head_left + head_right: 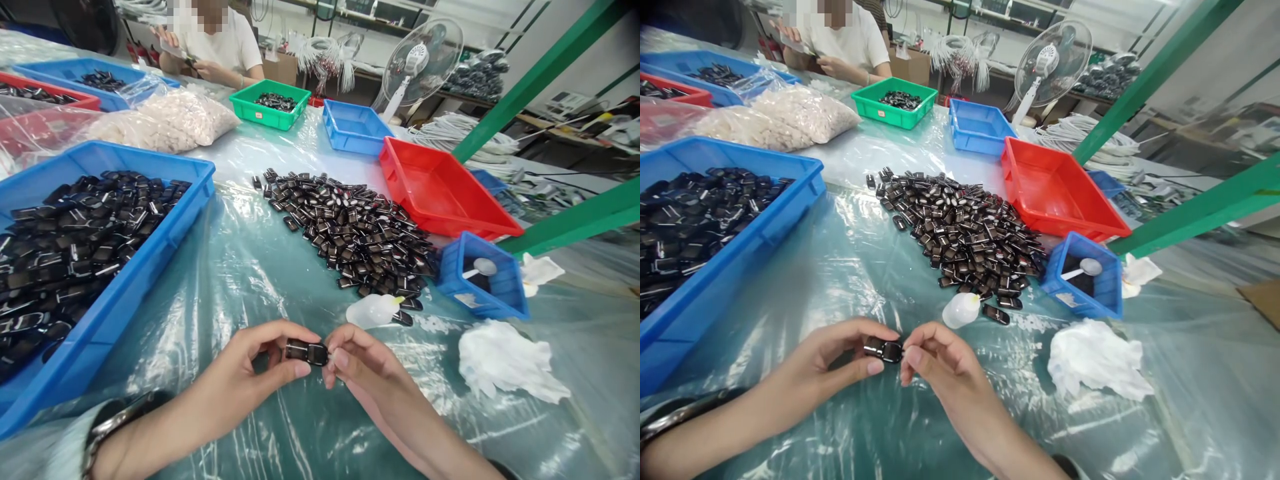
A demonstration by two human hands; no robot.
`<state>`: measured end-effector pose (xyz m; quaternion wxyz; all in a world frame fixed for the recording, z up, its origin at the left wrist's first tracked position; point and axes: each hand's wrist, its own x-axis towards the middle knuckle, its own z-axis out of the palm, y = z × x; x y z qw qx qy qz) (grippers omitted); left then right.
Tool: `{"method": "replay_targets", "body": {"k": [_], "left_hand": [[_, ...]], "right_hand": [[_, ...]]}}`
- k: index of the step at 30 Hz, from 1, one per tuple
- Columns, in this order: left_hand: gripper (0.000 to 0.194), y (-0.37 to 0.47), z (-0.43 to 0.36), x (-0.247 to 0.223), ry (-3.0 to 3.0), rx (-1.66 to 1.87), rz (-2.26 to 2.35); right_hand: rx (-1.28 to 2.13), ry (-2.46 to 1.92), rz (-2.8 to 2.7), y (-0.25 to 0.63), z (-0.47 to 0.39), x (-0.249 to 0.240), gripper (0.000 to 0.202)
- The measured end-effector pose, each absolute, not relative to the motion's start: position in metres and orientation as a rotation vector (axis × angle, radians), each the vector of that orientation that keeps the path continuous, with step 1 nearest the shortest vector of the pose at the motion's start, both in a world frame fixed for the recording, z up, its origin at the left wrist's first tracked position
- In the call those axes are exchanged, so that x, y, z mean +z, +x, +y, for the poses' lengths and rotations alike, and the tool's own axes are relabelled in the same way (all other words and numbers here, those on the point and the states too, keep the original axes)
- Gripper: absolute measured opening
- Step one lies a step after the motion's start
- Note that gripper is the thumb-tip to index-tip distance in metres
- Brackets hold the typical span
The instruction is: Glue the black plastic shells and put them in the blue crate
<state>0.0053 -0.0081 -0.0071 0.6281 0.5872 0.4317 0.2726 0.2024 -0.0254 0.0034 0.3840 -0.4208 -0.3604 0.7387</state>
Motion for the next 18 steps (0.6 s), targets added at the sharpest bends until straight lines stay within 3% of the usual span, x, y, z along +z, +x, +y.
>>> {"method": "replay_targets", "body": {"k": [9, 14, 16, 18], "left_hand": [[0.020, 0.006, -0.009, -0.008, 1.357, 0.650, 0.934], [0.020, 0.002, -0.017, 0.014, 1.668, 0.716, 1.009], [0.025, -0.014, -0.019, 0.033, 1.928, 0.888, 1.170], [0.032, -0.038, -0.018, 0.052, 2.165, 1.186, 1.549]], "right_hand": [[2.016, -0.991, -0.830, 0.199, -0.028, -0.006, 0.027], [1.976, -1.009, -0.928, 0.200, -0.031, 0.002, 0.025], [1.811, -1.014, -1.032, 0.206, -0.036, 0.010, 0.024], [1.369, -1.047, -1.200, 0.219, -0.039, 0.017, 0.027]]}}
